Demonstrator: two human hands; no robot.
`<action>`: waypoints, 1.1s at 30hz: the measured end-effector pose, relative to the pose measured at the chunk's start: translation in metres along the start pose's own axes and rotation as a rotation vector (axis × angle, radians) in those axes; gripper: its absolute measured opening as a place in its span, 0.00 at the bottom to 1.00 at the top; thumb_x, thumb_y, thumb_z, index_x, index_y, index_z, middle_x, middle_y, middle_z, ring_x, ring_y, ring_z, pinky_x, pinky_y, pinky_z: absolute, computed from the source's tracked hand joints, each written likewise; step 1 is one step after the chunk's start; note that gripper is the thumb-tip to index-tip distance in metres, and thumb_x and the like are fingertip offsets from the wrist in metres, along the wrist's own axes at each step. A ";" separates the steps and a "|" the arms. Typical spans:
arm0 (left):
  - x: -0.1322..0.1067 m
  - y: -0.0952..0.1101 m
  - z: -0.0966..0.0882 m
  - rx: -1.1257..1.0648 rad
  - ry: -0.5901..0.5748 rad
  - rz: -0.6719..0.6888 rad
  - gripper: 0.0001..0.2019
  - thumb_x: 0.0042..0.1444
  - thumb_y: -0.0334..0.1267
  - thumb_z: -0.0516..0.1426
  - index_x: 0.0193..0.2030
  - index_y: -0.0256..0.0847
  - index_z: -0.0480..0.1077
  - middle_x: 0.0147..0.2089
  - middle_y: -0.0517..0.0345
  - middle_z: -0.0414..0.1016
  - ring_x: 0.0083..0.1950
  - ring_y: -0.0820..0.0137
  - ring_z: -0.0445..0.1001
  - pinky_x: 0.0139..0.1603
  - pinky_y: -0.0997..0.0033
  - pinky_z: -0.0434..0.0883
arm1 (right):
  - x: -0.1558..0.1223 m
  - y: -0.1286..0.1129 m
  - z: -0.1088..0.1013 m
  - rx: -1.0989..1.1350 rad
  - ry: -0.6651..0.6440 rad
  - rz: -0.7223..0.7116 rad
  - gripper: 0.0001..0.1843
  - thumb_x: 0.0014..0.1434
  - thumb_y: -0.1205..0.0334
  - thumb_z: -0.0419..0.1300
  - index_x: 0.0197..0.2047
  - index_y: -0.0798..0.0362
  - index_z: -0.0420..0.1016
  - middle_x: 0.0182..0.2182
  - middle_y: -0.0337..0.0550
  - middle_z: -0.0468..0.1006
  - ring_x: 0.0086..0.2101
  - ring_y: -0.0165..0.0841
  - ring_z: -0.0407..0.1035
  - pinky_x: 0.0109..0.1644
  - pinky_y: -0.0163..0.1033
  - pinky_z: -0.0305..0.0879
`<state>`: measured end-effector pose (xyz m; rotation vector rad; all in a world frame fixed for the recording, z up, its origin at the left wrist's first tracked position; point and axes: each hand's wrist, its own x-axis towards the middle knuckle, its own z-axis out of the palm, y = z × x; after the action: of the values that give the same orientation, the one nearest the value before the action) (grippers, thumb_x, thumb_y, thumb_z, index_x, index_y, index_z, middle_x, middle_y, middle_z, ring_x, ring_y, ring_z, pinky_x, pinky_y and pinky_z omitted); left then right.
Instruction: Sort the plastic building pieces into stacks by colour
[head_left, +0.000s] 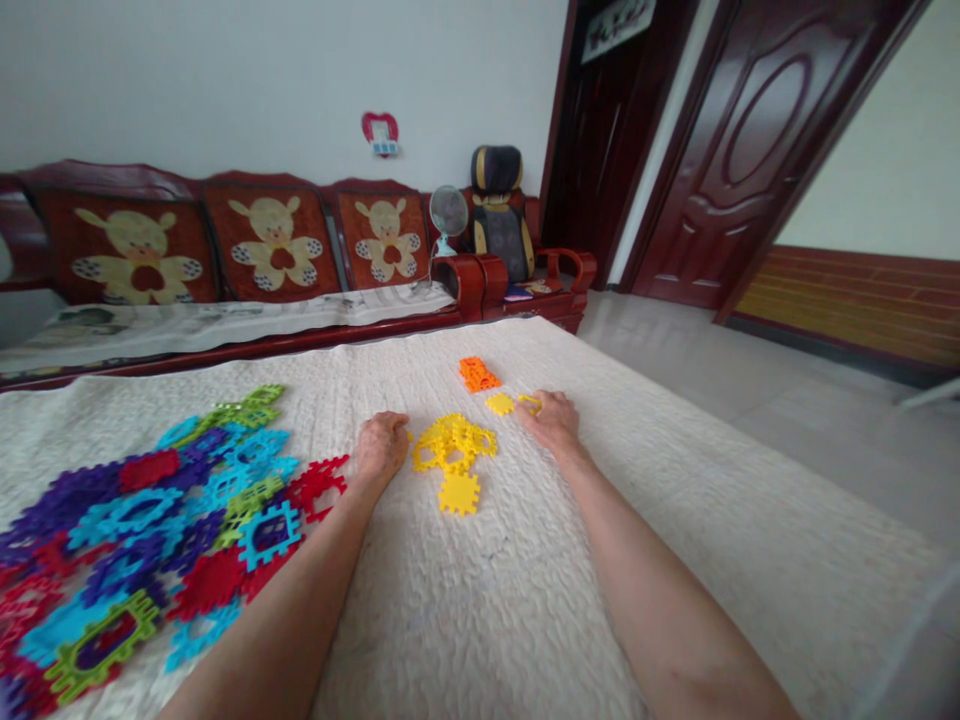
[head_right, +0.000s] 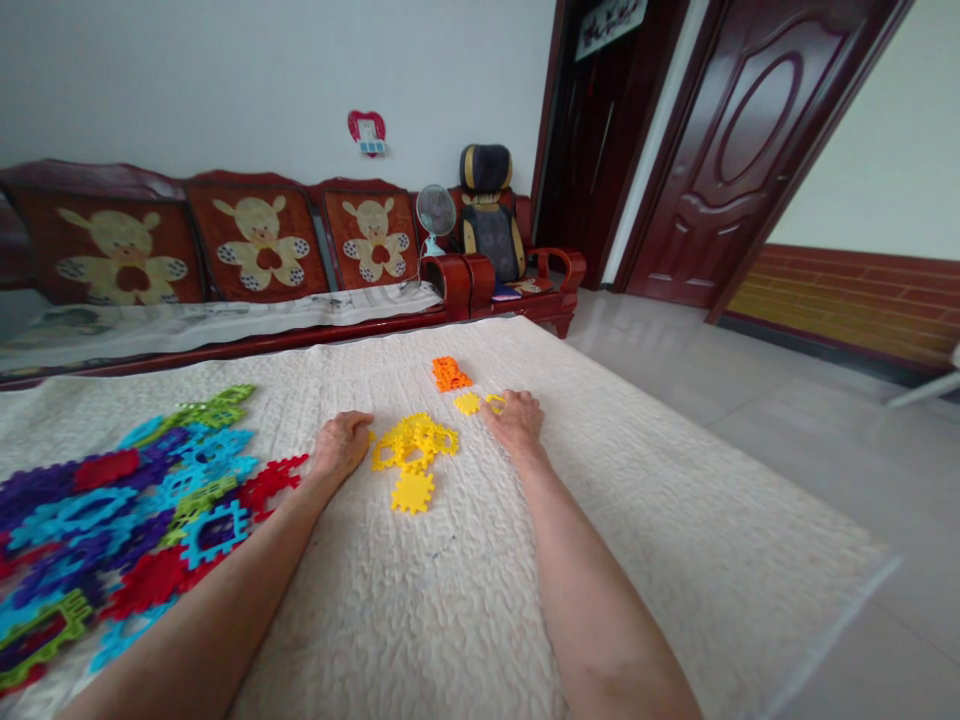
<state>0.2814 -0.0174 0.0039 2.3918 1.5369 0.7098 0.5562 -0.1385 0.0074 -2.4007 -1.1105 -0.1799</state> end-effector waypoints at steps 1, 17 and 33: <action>0.000 0.000 0.000 -0.001 0.000 0.003 0.19 0.58 0.26 0.50 0.48 0.38 0.80 0.52 0.51 0.81 0.56 0.63 0.77 0.63 0.66 0.69 | -0.002 -0.002 -0.002 -0.027 -0.019 0.001 0.28 0.60 0.43 0.57 0.53 0.54 0.78 0.49 0.59 0.75 0.51 0.50 0.69 0.54 0.51 0.64; 0.000 0.000 0.000 0.030 0.013 0.037 0.19 0.58 0.26 0.50 0.47 0.37 0.80 0.51 0.51 0.81 0.55 0.63 0.78 0.62 0.66 0.70 | 0.007 -0.015 0.024 0.332 0.107 -0.314 0.19 0.53 0.62 0.60 0.49 0.54 0.75 0.47 0.49 0.77 0.50 0.40 0.69 0.59 0.44 0.64; 0.000 0.002 -0.001 0.048 0.009 0.052 0.20 0.57 0.26 0.49 0.46 0.37 0.81 0.51 0.50 0.81 0.55 0.63 0.77 0.62 0.66 0.70 | 0.005 -0.031 0.024 0.122 -0.056 -0.304 0.24 0.56 0.61 0.59 0.56 0.58 0.72 0.51 0.54 0.75 0.52 0.41 0.69 0.58 0.41 0.62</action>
<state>0.2823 -0.0179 0.0058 2.4756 1.5168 0.7022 0.5346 -0.1071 -0.0005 -2.1333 -1.4658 -0.1410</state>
